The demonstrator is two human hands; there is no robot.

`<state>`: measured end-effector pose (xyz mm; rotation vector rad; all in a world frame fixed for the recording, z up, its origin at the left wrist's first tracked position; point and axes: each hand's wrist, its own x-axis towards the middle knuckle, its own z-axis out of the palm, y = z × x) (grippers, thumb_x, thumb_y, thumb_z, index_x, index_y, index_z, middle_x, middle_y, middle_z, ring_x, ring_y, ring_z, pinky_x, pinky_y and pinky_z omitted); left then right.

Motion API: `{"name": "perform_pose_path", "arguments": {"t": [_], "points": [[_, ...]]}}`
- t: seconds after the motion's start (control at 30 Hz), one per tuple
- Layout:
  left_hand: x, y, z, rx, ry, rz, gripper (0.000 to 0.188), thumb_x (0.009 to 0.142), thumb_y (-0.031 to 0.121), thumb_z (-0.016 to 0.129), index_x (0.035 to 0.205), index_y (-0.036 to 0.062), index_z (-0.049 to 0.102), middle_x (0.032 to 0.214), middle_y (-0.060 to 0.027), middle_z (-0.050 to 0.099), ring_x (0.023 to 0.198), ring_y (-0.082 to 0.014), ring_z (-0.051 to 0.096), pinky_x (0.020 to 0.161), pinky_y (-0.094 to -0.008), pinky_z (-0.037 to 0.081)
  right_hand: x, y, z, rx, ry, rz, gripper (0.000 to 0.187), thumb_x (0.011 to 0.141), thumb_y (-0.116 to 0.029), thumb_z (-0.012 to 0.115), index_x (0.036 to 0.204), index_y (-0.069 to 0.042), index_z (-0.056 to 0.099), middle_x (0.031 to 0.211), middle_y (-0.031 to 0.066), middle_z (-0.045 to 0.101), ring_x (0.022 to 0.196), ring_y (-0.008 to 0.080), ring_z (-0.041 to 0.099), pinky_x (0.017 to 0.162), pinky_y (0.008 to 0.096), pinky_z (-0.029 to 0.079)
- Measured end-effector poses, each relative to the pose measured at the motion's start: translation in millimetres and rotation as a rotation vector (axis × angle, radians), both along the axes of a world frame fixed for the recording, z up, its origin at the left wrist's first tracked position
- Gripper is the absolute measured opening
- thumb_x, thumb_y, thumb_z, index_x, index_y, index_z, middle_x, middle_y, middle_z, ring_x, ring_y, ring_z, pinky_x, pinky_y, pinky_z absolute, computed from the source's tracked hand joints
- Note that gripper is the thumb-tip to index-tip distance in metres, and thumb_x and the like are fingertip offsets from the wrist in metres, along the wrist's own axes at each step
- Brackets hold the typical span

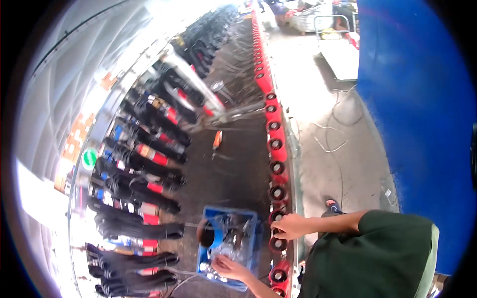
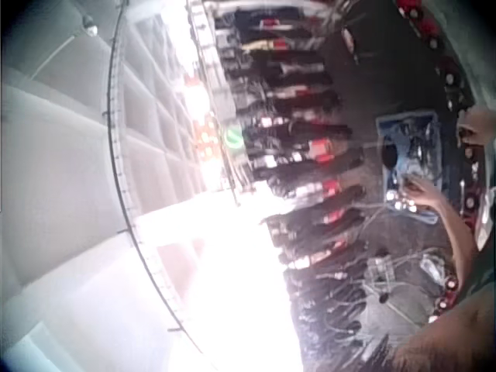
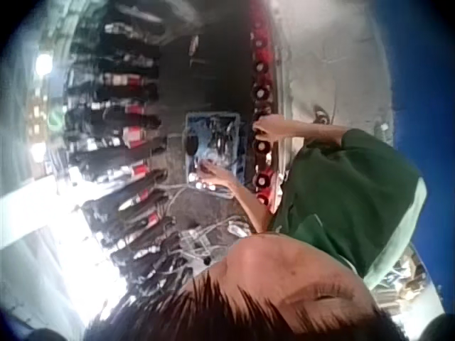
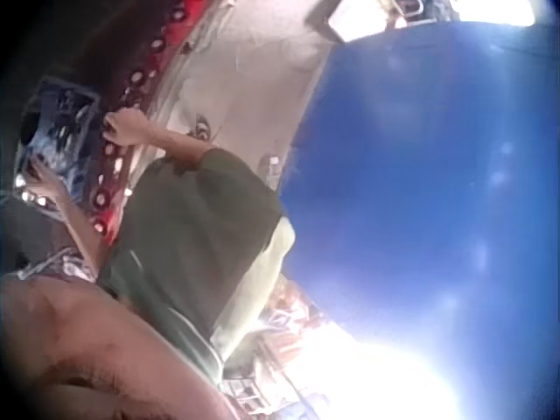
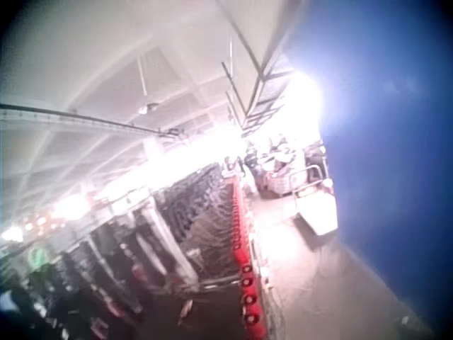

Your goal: The person assembles metal components by placing round metal lids onto a series of red cylinders and securing them by hand or using a hammer.

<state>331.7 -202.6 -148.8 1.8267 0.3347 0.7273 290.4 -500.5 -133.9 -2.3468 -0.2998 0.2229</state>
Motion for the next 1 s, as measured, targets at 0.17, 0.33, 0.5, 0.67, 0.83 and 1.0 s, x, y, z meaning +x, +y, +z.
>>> {"name": "perform_pose_path", "arguments": {"t": [0.17,0.33,0.5,0.67,0.83,1.0], "points": [[-55.9,-237.7,58.0,-0.061,0.092,-0.637,0.013,0.104,0.006,0.062,0.108,-0.0055,0.068,0.082,-0.008,0.069,0.071,-0.0143,0.064,0.069,-0.0299,0.053,5.3,-99.1,-38.2,-0.096,0.096,0.04,0.036,0.097,-0.041,0.065,0.11,-0.007,0.065,0.09,0.0193,0.075,0.085,0.0453,0.073,0.07,0.0559,0.058],[-13.3,-391.2,51.6,0.255,0.18,-1.06,0.022,0.099,0.009,0.07,0.117,-0.0033,0.072,0.096,-0.0146,0.078,0.088,-0.019,0.075,0.081,-0.0325,0.058,5.4,-212.3,-98.1,0.104,-0.086,0.145,0.032,0.092,-0.036,0.067,0.099,-0.005,0.069,0.095,0.0194,0.076,0.089,0.0428,0.074,0.066,0.0567,0.058],[44.4,-521.2,45.0,0.299,0.282,-1.289,0.023,0.098,0.012,0.073,0.118,0.0009,0.072,0.099,-0.0166,0.077,0.084,-0.0246,0.076,0.077,-0.0358,0.059,28.6,-372.1,-85.4,-0.114,0.331,0.051,0.034,0.092,-0.032,0.067,0.112,-0.006,0.073,0.104,0.0206,0.078,0.1,0.0418,0.074,0.083,0.0547,0.06],[120.7,-627.4,16.0,0.438,0.301,-1.437,0.028,0.098,0.023,0.072,0.121,0.0066,0.072,0.099,-0.0154,0.077,0.087,-0.0308,0.076,0.08,-0.0408,0.06,104.3,-562.5,-114.0,0.408,0.57,-0.315,0.041,0.102,-0.039,0.067,0.122,-0.003,0.071,0.101,0.0118,0.08,0.085,0.0241,0.077,0.079,0.0398,0.061],[214.5,-762.6,-36.8,0.48,0.307,-1.532,0.03,0.099,0.026,0.068,0.12,0.0038,0.072,0.113,-0.0219,0.075,0.109,-0.0408,0.07,0.093,-0.048,0.056,114.9,-781.4,-342.1,0.231,0.262,-1.041,0.036,0.098,-0.034,0.07,0.117,-0.003,0.072,0.098,0.0135,0.077,0.089,0.0248,0.072,0.08,0.0435,0.058],[371.4,-916.3,-76.6,0.527,0.149,-1.738,0.034,0.099,0.024,0.068,0.126,0.004,0.069,0.11,-0.0233,0.074,0.104,-0.045,0.071,0.089,-0.0501,0.058,39.0,-922.2,-383.7,-0.042,1.014,-1.375,0.03,0.092,-0.032,0.068,0.11,-0.008,0.074,0.105,0.0169,0.075,0.094,0.03,0.07,0.08,0.0486,0.053]]}}
